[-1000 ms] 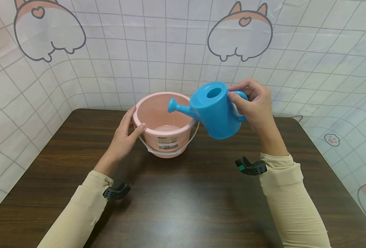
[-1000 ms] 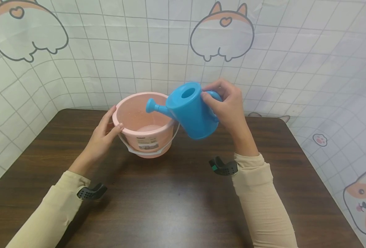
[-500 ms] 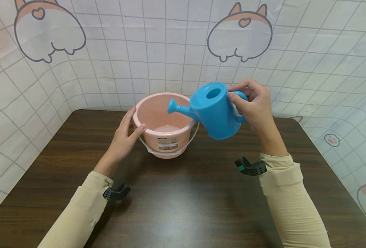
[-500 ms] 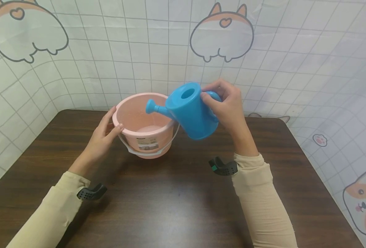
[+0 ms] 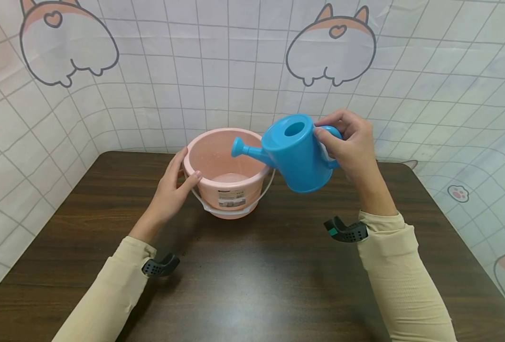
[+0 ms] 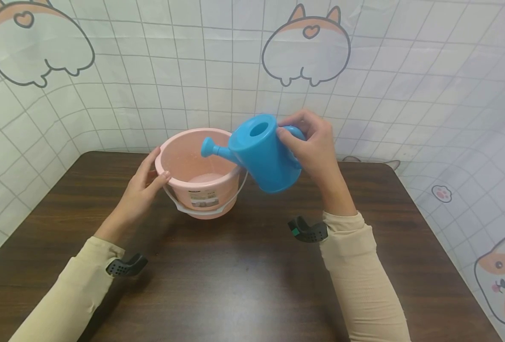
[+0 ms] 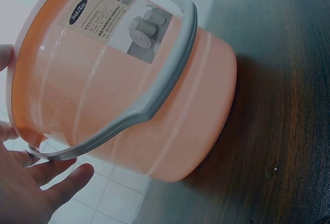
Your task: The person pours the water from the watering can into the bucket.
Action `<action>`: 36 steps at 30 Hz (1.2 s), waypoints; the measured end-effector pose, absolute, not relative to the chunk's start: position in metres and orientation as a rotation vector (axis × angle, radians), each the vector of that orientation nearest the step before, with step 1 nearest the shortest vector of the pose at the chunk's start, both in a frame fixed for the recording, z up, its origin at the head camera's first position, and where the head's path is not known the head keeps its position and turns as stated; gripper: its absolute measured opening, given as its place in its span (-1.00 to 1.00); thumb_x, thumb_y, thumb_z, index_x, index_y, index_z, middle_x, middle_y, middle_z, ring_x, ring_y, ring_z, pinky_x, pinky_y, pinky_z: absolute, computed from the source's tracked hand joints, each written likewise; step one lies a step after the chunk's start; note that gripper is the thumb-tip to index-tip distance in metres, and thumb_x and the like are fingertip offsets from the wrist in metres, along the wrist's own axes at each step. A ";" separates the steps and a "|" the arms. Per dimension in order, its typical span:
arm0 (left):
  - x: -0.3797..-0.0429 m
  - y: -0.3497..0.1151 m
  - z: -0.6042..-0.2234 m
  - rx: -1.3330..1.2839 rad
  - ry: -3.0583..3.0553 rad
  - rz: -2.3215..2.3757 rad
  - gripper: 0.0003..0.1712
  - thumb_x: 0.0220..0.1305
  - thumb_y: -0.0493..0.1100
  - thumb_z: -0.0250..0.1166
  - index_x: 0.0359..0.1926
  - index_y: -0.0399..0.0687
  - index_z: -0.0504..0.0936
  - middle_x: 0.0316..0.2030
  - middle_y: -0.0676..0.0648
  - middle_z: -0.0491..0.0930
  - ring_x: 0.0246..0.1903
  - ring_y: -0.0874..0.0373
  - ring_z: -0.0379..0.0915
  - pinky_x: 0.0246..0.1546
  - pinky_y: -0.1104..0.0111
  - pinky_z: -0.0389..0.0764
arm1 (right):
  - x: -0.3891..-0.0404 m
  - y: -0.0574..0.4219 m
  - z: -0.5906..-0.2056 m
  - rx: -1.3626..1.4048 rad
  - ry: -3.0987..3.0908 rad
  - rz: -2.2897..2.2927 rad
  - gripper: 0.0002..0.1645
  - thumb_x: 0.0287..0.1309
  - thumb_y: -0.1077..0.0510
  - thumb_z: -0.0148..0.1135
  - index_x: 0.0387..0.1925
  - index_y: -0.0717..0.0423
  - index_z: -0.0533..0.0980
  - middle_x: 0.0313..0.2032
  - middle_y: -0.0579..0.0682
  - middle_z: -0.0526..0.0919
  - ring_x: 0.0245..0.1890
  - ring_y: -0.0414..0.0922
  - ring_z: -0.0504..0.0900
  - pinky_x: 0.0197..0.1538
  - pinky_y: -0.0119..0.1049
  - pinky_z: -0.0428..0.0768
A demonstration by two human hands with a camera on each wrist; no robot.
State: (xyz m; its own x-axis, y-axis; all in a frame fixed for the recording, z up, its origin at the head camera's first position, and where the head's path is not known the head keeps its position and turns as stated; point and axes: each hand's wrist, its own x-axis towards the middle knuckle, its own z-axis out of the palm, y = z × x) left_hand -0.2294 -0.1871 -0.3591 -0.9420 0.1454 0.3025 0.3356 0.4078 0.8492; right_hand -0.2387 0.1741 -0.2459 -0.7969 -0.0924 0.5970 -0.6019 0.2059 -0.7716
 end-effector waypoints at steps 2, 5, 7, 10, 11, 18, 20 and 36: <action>-0.229 -0.187 -0.359 -0.429 -2.477 -1.562 -0.17 0.40 0.03 0.12 0.54 0.17 -0.10 0.52 0.01 -0.10 0.36 -0.21 0.16 0.20 -0.17 0.38 | -0.239 0.174 -0.246 0.641 -2.067 1.617 -0.87 0.18 0.28 0.21 -0.23 0.21 0.61 -0.55 -0.16 0.63 -0.66 -0.22 0.37 -0.56 -0.43 0.39; -0.229 -0.187 -0.359 -0.428 -2.476 -1.564 -0.17 0.40 0.03 0.12 0.54 0.16 -0.10 0.52 0.01 -0.10 0.36 -0.22 0.16 0.20 -0.17 0.38 | -0.238 0.174 -0.246 0.646 -2.064 1.621 -0.87 0.18 0.29 0.21 -0.23 0.23 0.61 -0.55 -0.16 0.64 -0.66 -0.22 0.37 -0.55 -0.43 0.39; -0.229 -0.187 -0.359 -0.425 -2.478 -1.561 -0.17 0.40 0.04 0.11 0.54 0.16 -0.09 0.52 0.01 -0.10 0.36 -0.22 0.16 0.20 -0.17 0.38 | -0.238 0.174 -0.246 0.651 -2.060 1.625 -0.86 0.18 0.29 0.21 -0.23 0.25 0.60 -0.54 -0.17 0.64 -0.65 -0.22 0.37 -0.54 -0.43 0.39; -0.229 -0.187 -0.360 -0.422 -2.480 -1.560 -0.17 0.40 0.04 0.11 0.54 0.17 -0.09 0.52 0.01 -0.10 0.36 -0.22 0.16 0.21 -0.17 0.37 | -0.238 0.173 -0.246 0.655 -2.059 1.625 -0.86 0.18 0.30 0.21 -0.23 0.26 0.60 -0.53 -0.18 0.64 -0.65 -0.22 0.37 -0.54 -0.43 0.40; -0.229 -0.187 -0.360 -0.421 -2.481 -1.559 -0.17 0.40 0.04 0.11 0.54 0.18 -0.09 0.52 0.01 -0.10 0.36 -0.22 0.16 0.21 -0.17 0.37 | -0.238 0.173 -0.245 0.656 -2.059 1.626 -0.86 0.18 0.30 0.21 -0.23 0.26 0.60 -0.54 -0.18 0.64 -0.65 -0.22 0.37 -0.54 -0.43 0.40; -0.227 -0.187 -0.359 -0.417 -2.487 -1.565 -0.17 0.39 0.04 0.12 0.53 0.24 -0.10 0.52 0.04 -0.11 0.36 -0.19 0.16 0.21 -0.15 0.38 | -0.238 0.174 -0.245 0.662 -2.050 1.640 -0.88 0.17 0.30 0.21 -0.25 0.22 0.61 -0.57 -0.16 0.62 -0.67 -0.22 0.35 -0.56 -0.43 0.36; -0.226 -0.186 -0.359 -0.415 -2.490 -1.561 -0.17 0.39 0.04 0.13 0.53 0.26 -0.10 0.52 0.04 -0.11 0.36 -0.19 0.17 0.20 -0.15 0.39 | -0.238 0.174 -0.245 0.663 -2.051 1.635 -0.88 0.17 0.30 0.21 -0.25 0.23 0.61 -0.56 -0.17 0.62 -0.67 -0.22 0.35 -0.56 -0.44 0.37; -0.228 -0.186 -0.360 -0.430 -2.482 -1.540 -0.17 0.40 0.05 0.11 0.54 0.19 -0.10 0.52 0.01 -0.10 0.35 -0.20 0.18 0.21 -0.16 0.37 | -0.238 0.173 -0.246 0.654 -2.066 1.607 -0.88 0.17 0.29 0.22 -0.25 0.24 0.60 -0.59 -0.17 0.60 -0.68 -0.22 0.35 -0.58 -0.42 0.36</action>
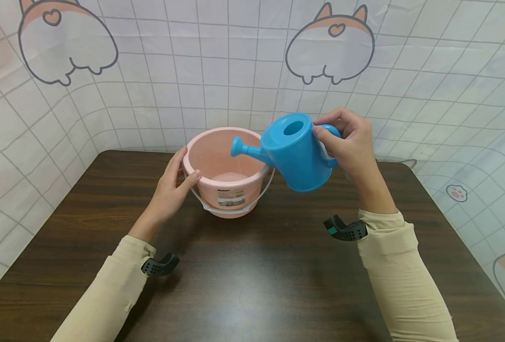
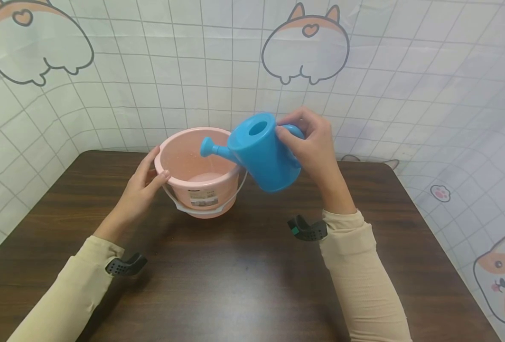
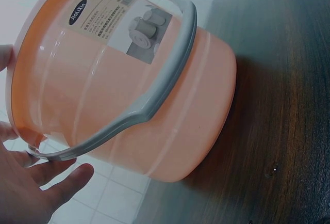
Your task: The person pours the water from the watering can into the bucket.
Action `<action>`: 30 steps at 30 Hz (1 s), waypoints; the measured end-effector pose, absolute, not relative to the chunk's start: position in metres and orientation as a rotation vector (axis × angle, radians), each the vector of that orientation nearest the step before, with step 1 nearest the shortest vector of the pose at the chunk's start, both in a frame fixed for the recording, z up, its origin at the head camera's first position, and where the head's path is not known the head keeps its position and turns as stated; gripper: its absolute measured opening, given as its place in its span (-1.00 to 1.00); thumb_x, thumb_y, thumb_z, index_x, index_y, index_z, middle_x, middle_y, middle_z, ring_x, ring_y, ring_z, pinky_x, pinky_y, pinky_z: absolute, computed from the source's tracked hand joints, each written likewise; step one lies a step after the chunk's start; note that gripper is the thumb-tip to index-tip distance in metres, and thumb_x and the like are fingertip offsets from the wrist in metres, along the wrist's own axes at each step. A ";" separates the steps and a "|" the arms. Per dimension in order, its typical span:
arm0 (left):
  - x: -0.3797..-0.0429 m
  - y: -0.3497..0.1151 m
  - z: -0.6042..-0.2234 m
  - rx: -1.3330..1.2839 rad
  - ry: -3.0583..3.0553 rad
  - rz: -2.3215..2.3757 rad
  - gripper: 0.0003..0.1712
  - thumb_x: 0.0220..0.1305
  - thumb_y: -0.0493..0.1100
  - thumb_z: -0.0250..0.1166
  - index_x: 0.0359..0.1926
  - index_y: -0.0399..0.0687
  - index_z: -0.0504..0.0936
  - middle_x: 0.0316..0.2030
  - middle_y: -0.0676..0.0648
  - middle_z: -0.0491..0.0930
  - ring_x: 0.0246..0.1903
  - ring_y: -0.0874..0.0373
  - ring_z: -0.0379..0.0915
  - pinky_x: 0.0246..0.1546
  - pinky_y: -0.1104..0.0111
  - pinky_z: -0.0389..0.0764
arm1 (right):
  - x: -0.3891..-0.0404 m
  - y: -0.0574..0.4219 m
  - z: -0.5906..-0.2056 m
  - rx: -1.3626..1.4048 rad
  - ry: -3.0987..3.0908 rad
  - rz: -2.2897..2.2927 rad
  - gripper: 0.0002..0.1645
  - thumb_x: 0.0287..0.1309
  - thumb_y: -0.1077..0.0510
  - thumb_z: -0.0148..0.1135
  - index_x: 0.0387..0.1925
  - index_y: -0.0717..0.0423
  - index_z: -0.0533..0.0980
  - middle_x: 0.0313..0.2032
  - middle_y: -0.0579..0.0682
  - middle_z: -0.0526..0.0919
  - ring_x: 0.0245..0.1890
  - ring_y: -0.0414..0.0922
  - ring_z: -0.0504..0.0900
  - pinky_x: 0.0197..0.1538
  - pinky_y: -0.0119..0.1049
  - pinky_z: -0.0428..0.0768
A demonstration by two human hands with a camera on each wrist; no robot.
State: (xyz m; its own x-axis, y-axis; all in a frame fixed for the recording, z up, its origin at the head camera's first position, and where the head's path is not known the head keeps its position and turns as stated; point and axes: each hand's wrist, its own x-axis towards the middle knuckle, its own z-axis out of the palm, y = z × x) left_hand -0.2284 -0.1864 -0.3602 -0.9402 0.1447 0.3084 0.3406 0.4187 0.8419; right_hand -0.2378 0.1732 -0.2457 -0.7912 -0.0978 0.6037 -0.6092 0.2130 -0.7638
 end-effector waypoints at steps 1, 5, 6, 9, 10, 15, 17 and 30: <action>-0.228 -0.186 -0.360 -0.428 -2.483 -1.541 -0.17 0.40 0.05 0.11 0.54 0.19 -0.10 0.52 0.01 -0.10 0.35 -0.20 0.18 0.21 -0.16 0.37 | -0.238 0.173 -0.246 0.653 -2.067 1.609 -0.88 0.17 0.29 0.22 -0.25 0.24 0.60 -0.60 -0.16 0.60 -0.68 -0.22 0.35 -0.58 -0.42 0.36; -0.228 -0.186 -0.360 -0.420 -2.485 -1.546 -0.17 0.39 0.06 0.11 0.54 0.21 -0.10 0.52 0.01 -0.10 0.35 -0.19 0.19 0.21 -0.14 0.37 | -0.238 0.173 -0.245 0.653 -2.076 1.604 -0.89 0.18 0.28 0.22 -0.26 0.20 0.61 -0.59 -0.15 0.60 -0.68 -0.21 0.35 -0.57 -0.42 0.36; -0.228 -0.186 -0.359 -0.417 -2.487 -1.549 -0.17 0.39 0.06 0.11 0.54 0.22 -0.10 0.52 0.02 -0.10 0.35 -0.18 0.19 0.21 -0.14 0.37 | -0.238 0.173 -0.245 0.652 -2.079 1.604 -0.89 0.18 0.28 0.22 -0.26 0.19 0.61 -0.59 -0.15 0.60 -0.68 -0.21 0.35 -0.57 -0.42 0.37; -0.227 -0.186 -0.359 -0.416 -2.491 -1.557 -0.17 0.39 0.05 0.11 0.53 0.25 -0.11 0.52 0.04 -0.11 0.35 -0.17 0.18 0.21 -0.13 0.37 | -0.238 0.173 -0.245 0.647 -2.086 1.602 -0.89 0.18 0.27 0.22 -0.25 0.17 0.61 -0.57 -0.15 0.61 -0.67 -0.21 0.35 -0.56 -0.42 0.38; -0.227 -0.186 -0.359 -0.416 -2.491 -1.558 -0.17 0.39 0.05 0.11 0.53 0.25 -0.11 0.52 0.04 -0.11 0.35 -0.17 0.18 0.21 -0.13 0.37 | -0.238 0.173 -0.245 0.644 -2.090 1.598 -0.89 0.18 0.27 0.23 -0.25 0.16 0.61 -0.57 -0.16 0.62 -0.67 -0.21 0.36 -0.56 -0.42 0.38; -0.227 -0.186 -0.359 -0.421 -2.490 -1.544 -0.17 0.40 0.05 0.10 0.54 0.22 -0.11 0.52 0.01 -0.11 0.35 -0.18 0.18 0.20 -0.14 0.38 | -0.238 0.173 -0.244 0.635 -2.102 1.581 -0.89 0.18 0.26 0.23 -0.25 0.17 0.61 -0.56 -0.18 0.62 -0.67 -0.21 0.37 -0.55 -0.42 0.39; -0.228 -0.186 -0.359 -0.421 -2.489 -1.542 -0.17 0.40 0.06 0.10 0.54 0.22 -0.11 0.52 0.02 -0.11 0.35 -0.18 0.18 0.20 -0.14 0.38 | -0.238 0.173 -0.244 0.636 -2.102 1.583 -0.89 0.18 0.27 0.23 -0.25 0.17 0.61 -0.57 -0.18 0.62 -0.67 -0.21 0.36 -0.56 -0.42 0.39; -0.228 -0.186 -0.361 -0.424 -2.483 -1.538 -0.18 0.40 0.05 0.10 0.54 0.23 -0.10 0.52 0.01 -0.10 0.36 -0.20 0.17 0.20 -0.15 0.38 | -0.238 0.174 -0.245 0.646 -2.095 1.568 -0.84 0.18 0.27 0.22 -0.22 0.29 0.58 -0.56 -0.19 0.62 -0.66 -0.21 0.38 -0.54 -0.41 0.40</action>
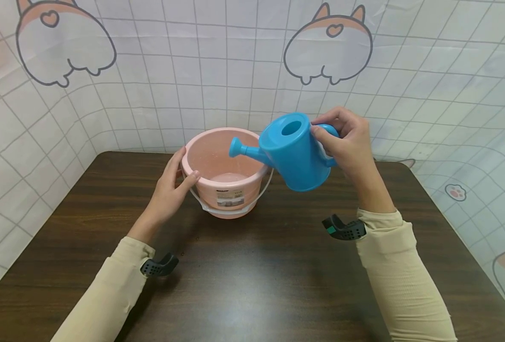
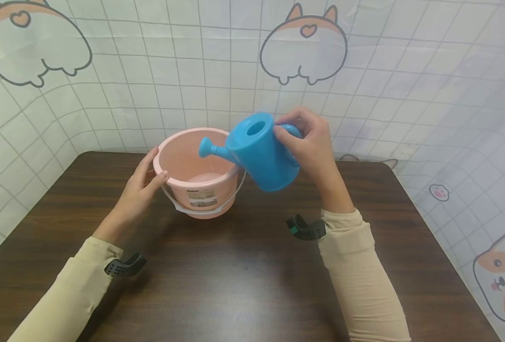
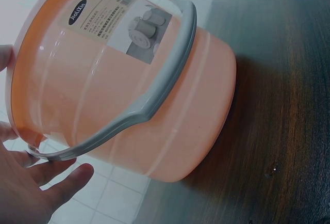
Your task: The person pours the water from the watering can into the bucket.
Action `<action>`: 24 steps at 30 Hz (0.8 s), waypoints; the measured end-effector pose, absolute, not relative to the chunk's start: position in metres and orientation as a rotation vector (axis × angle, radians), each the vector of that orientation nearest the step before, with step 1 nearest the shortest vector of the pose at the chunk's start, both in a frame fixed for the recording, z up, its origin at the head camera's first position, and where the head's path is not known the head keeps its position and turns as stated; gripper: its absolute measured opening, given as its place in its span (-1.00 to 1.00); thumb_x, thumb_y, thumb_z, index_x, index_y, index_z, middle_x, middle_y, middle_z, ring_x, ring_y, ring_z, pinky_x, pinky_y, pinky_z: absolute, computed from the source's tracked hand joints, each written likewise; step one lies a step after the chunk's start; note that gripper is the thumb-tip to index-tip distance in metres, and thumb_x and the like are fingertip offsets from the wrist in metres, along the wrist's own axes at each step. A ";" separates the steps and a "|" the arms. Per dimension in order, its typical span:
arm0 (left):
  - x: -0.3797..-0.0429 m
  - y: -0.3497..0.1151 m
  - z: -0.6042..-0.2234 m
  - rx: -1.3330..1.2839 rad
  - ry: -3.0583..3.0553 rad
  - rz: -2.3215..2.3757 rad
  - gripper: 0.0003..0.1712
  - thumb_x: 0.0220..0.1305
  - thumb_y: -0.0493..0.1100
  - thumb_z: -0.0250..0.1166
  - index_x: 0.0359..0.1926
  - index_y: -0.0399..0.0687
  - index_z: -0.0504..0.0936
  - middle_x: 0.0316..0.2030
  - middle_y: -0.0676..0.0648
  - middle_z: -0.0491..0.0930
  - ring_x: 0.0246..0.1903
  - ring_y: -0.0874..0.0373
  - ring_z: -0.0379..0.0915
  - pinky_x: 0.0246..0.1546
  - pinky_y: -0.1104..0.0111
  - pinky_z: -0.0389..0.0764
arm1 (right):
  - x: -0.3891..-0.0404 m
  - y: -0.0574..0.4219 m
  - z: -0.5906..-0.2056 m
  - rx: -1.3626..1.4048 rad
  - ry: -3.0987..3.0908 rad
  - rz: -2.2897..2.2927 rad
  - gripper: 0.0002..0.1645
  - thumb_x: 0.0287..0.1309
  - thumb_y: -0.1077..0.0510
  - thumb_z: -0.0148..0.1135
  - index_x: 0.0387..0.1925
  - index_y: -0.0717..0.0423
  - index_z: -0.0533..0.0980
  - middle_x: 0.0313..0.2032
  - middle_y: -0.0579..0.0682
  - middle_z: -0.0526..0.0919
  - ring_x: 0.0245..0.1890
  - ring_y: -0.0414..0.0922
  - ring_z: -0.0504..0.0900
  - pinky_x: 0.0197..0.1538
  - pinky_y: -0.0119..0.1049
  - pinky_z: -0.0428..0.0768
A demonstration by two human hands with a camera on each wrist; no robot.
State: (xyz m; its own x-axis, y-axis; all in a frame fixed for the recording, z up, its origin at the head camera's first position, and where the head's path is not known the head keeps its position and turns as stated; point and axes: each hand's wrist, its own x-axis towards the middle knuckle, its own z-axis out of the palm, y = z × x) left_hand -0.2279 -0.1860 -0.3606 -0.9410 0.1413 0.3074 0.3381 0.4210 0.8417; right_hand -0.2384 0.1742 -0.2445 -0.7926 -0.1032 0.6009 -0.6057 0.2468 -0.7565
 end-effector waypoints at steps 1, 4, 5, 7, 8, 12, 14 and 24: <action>-0.228 -0.186 -0.361 -0.424 -2.485 -1.538 -0.18 0.40 0.05 0.10 0.54 0.23 -0.10 0.52 0.01 -0.10 0.36 -0.20 0.17 0.20 -0.15 0.37 | -0.238 0.174 -0.245 0.644 -2.096 1.565 -0.84 0.18 0.27 0.22 -0.22 0.29 0.59 -0.56 -0.19 0.62 -0.66 -0.21 0.38 -0.54 -0.41 0.40; -0.227 -0.186 -0.361 -0.423 -2.486 -1.543 -0.18 0.40 0.05 0.11 0.53 0.25 -0.10 0.52 0.02 -0.11 0.36 -0.19 0.17 0.21 -0.15 0.36 | -0.238 0.174 -0.244 0.644 -2.095 1.568 -0.85 0.18 0.27 0.22 -0.23 0.28 0.59 -0.56 -0.19 0.63 -0.66 -0.21 0.38 -0.54 -0.41 0.40; -0.227 -0.186 -0.360 -0.422 -2.486 -1.545 -0.18 0.40 0.05 0.11 0.53 0.26 -0.10 0.52 0.03 -0.11 0.36 -0.19 0.17 0.21 -0.15 0.36 | -0.238 0.174 -0.244 0.645 -2.094 1.571 -0.85 0.18 0.27 0.22 -0.23 0.27 0.59 -0.56 -0.19 0.63 -0.66 -0.21 0.37 -0.54 -0.41 0.39; -0.227 -0.187 -0.360 -0.423 -2.486 -1.548 -0.18 0.39 0.05 0.11 0.53 0.27 -0.10 0.52 0.04 -0.11 0.36 -0.19 0.17 0.21 -0.15 0.36 | -0.239 0.174 -0.244 0.644 -2.095 1.573 -0.86 0.18 0.27 0.22 -0.23 0.26 0.59 -0.56 -0.19 0.62 -0.66 -0.21 0.37 -0.54 -0.41 0.39; -0.227 -0.187 -0.360 -0.423 -2.485 -1.549 -0.18 0.39 0.05 0.11 0.53 0.27 -0.10 0.52 0.04 -0.11 0.36 -0.19 0.17 0.21 -0.15 0.36 | -0.239 0.174 -0.244 0.644 -2.096 1.573 -0.86 0.18 0.27 0.22 -0.23 0.25 0.59 -0.56 -0.19 0.62 -0.66 -0.21 0.37 -0.54 -0.41 0.39; -0.227 -0.187 -0.360 -0.427 -2.487 -1.543 -0.18 0.40 0.05 0.11 0.53 0.26 -0.10 0.52 0.03 -0.11 0.36 -0.19 0.16 0.21 -0.15 0.36 | -0.239 0.174 -0.244 0.637 -2.102 1.566 -0.85 0.18 0.26 0.22 -0.22 0.25 0.59 -0.56 -0.19 0.62 -0.66 -0.21 0.38 -0.54 -0.41 0.40; -0.227 -0.186 -0.360 -0.429 -2.488 -1.541 -0.17 0.40 0.05 0.11 0.54 0.25 -0.11 0.52 0.02 -0.10 0.37 -0.19 0.16 0.21 -0.16 0.36 | -0.239 0.174 -0.244 0.631 -2.106 1.560 -0.85 0.18 0.26 0.22 -0.22 0.25 0.59 -0.57 -0.20 0.61 -0.66 -0.21 0.38 -0.54 -0.41 0.40; -0.227 -0.186 -0.360 -0.441 -2.483 -1.549 -0.18 0.40 0.03 0.10 0.54 0.25 -0.11 0.52 0.02 -0.10 0.37 -0.19 0.16 0.21 -0.17 0.35 | -0.239 0.174 -0.244 0.614 -2.129 1.530 -0.81 0.19 0.23 0.22 -0.20 0.27 0.59 -0.55 -0.24 0.62 -0.64 -0.22 0.40 -0.52 -0.41 0.43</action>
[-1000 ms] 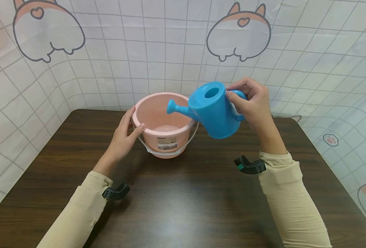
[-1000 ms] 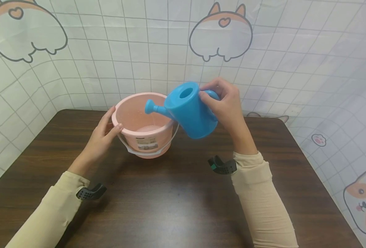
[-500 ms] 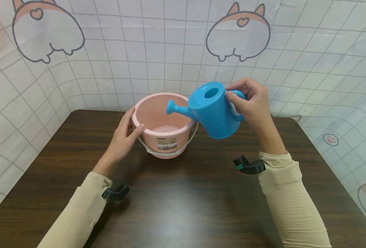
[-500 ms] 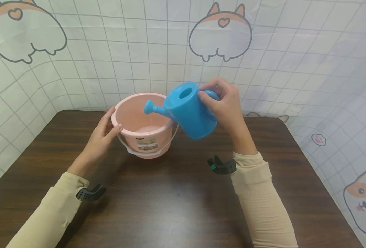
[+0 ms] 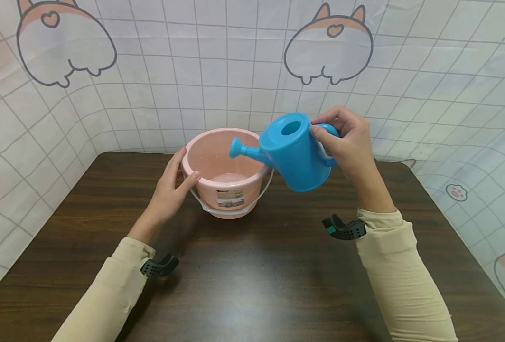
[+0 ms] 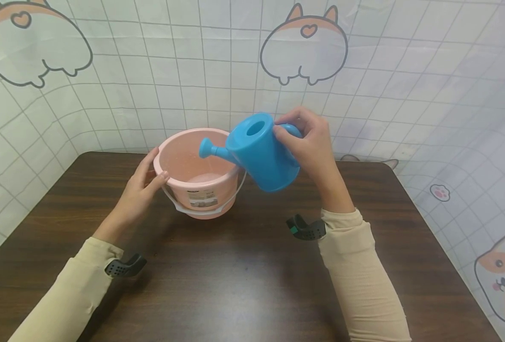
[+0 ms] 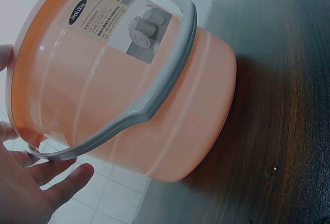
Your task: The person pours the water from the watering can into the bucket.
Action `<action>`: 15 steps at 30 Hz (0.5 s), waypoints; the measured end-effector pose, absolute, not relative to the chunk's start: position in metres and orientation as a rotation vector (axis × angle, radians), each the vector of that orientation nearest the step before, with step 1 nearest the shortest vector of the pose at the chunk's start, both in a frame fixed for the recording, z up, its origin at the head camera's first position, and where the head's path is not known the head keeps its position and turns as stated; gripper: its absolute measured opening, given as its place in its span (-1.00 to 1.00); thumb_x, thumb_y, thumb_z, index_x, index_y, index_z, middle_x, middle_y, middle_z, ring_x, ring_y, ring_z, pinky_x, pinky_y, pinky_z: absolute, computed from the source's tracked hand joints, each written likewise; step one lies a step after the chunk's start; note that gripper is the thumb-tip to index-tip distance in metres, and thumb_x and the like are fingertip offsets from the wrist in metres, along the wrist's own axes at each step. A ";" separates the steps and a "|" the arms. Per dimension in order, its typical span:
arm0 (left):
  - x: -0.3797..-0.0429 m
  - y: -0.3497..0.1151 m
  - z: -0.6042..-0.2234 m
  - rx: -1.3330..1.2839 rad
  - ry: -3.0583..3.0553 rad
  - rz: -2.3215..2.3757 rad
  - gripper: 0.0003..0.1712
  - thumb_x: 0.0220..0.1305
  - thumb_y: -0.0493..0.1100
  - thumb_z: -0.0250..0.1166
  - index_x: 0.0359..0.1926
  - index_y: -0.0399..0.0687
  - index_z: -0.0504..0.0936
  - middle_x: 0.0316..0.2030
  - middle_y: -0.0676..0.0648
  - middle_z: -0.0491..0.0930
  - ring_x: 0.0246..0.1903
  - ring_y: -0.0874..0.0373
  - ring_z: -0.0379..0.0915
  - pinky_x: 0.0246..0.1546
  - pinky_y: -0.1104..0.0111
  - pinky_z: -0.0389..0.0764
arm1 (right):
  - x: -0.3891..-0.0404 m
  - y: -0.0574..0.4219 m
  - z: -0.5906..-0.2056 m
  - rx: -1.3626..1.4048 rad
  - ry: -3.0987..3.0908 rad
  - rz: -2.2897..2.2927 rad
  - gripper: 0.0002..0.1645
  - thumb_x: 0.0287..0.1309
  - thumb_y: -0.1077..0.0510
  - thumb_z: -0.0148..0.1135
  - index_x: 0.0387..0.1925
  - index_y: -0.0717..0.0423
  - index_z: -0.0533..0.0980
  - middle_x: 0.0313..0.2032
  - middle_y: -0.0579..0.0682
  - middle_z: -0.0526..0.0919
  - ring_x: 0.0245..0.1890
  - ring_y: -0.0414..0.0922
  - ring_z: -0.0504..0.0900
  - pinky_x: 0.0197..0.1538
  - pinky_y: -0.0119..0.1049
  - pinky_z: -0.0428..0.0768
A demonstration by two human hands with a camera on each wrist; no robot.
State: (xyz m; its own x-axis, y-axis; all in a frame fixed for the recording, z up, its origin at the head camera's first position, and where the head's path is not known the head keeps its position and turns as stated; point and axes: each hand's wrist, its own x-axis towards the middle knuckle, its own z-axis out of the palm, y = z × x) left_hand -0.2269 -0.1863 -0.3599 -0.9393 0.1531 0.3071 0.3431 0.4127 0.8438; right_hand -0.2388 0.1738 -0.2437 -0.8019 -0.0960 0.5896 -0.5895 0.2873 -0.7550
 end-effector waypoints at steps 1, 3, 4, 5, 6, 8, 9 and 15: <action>-0.227 -0.186 -0.360 -0.442 -2.482 -1.550 -0.18 0.40 0.03 0.10 0.54 0.25 -0.11 0.52 0.02 -0.10 0.37 -0.19 0.16 0.21 -0.17 0.35 | -0.239 0.174 -0.244 0.612 -2.130 1.526 -0.81 0.19 0.23 0.22 -0.20 0.27 0.59 -0.55 -0.24 0.63 -0.64 -0.22 0.41 -0.52 -0.40 0.43; -0.227 -0.186 -0.360 -0.441 -2.483 -1.549 -0.18 0.40 0.03 0.10 0.54 0.25 -0.11 0.52 0.02 -0.10 0.37 -0.19 0.16 0.21 -0.17 0.35 | -0.239 0.174 -0.244 0.612 -2.129 1.523 -0.81 0.19 0.23 0.22 -0.20 0.27 0.59 -0.54 -0.24 0.63 -0.64 -0.22 0.41 -0.51 -0.40 0.44; -0.227 -0.186 -0.360 -0.440 -2.484 -1.549 -0.18 0.40 0.04 0.10 0.54 0.25 -0.11 0.52 0.03 -0.11 0.37 -0.19 0.15 0.21 -0.17 0.35 | -0.239 0.174 -0.244 0.614 -2.128 1.522 -0.81 0.19 0.23 0.22 -0.20 0.27 0.59 -0.54 -0.25 0.63 -0.63 -0.22 0.41 -0.51 -0.41 0.44; -0.227 -0.186 -0.360 -0.439 -2.484 -1.549 -0.18 0.40 0.03 0.10 0.54 0.25 -0.11 0.52 0.02 -0.11 0.37 -0.19 0.15 0.21 -0.17 0.35 | -0.239 0.174 -0.244 0.616 -2.127 1.522 -0.81 0.19 0.23 0.22 -0.20 0.28 0.59 -0.54 -0.25 0.63 -0.63 -0.22 0.41 -0.52 -0.41 0.44; -0.227 -0.186 -0.360 -0.439 -2.485 -1.548 -0.18 0.40 0.03 0.10 0.54 0.25 -0.11 0.52 0.02 -0.11 0.37 -0.19 0.15 0.21 -0.17 0.35 | -0.239 0.174 -0.244 0.618 -2.125 1.523 -0.81 0.19 0.24 0.22 -0.20 0.28 0.58 -0.54 -0.25 0.63 -0.63 -0.22 0.41 -0.52 -0.41 0.44; -0.227 -0.186 -0.360 -0.438 -2.485 -1.547 -0.18 0.40 0.03 0.10 0.54 0.25 -0.11 0.53 0.02 -0.11 0.37 -0.20 0.16 0.21 -0.17 0.35 | -0.239 0.173 -0.243 0.623 -2.123 1.523 -0.81 0.19 0.24 0.22 -0.20 0.29 0.58 -0.54 -0.24 0.63 -0.64 -0.22 0.41 -0.52 -0.41 0.43; -0.227 -0.186 -0.360 -0.438 -2.485 -1.548 -0.18 0.40 0.03 0.10 0.54 0.25 -0.11 0.53 0.02 -0.11 0.37 -0.20 0.15 0.21 -0.18 0.35 | -0.239 0.173 -0.243 0.625 -2.123 1.520 -0.80 0.19 0.24 0.22 -0.19 0.30 0.58 -0.55 -0.24 0.63 -0.64 -0.22 0.41 -0.52 -0.41 0.44; -0.227 -0.186 -0.360 -0.434 -2.487 -1.550 -0.18 0.40 0.04 0.11 0.53 0.26 -0.11 0.52 0.03 -0.11 0.37 -0.19 0.16 0.22 -0.18 0.35 | -0.239 0.173 -0.242 0.622 -2.131 1.516 -0.79 0.19 0.23 0.23 -0.18 0.30 0.58 -0.57 -0.23 0.60 -0.64 -0.22 0.41 -0.51 -0.40 0.44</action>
State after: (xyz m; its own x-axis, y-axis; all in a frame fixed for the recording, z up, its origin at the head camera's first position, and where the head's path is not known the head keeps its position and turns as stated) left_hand -0.2273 -0.1863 -0.3599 -0.9414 0.1506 0.3019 0.3373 0.4139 0.8455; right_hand -0.2391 0.1730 -0.2423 -0.7971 -0.1009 0.5954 -0.5955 0.2945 -0.7474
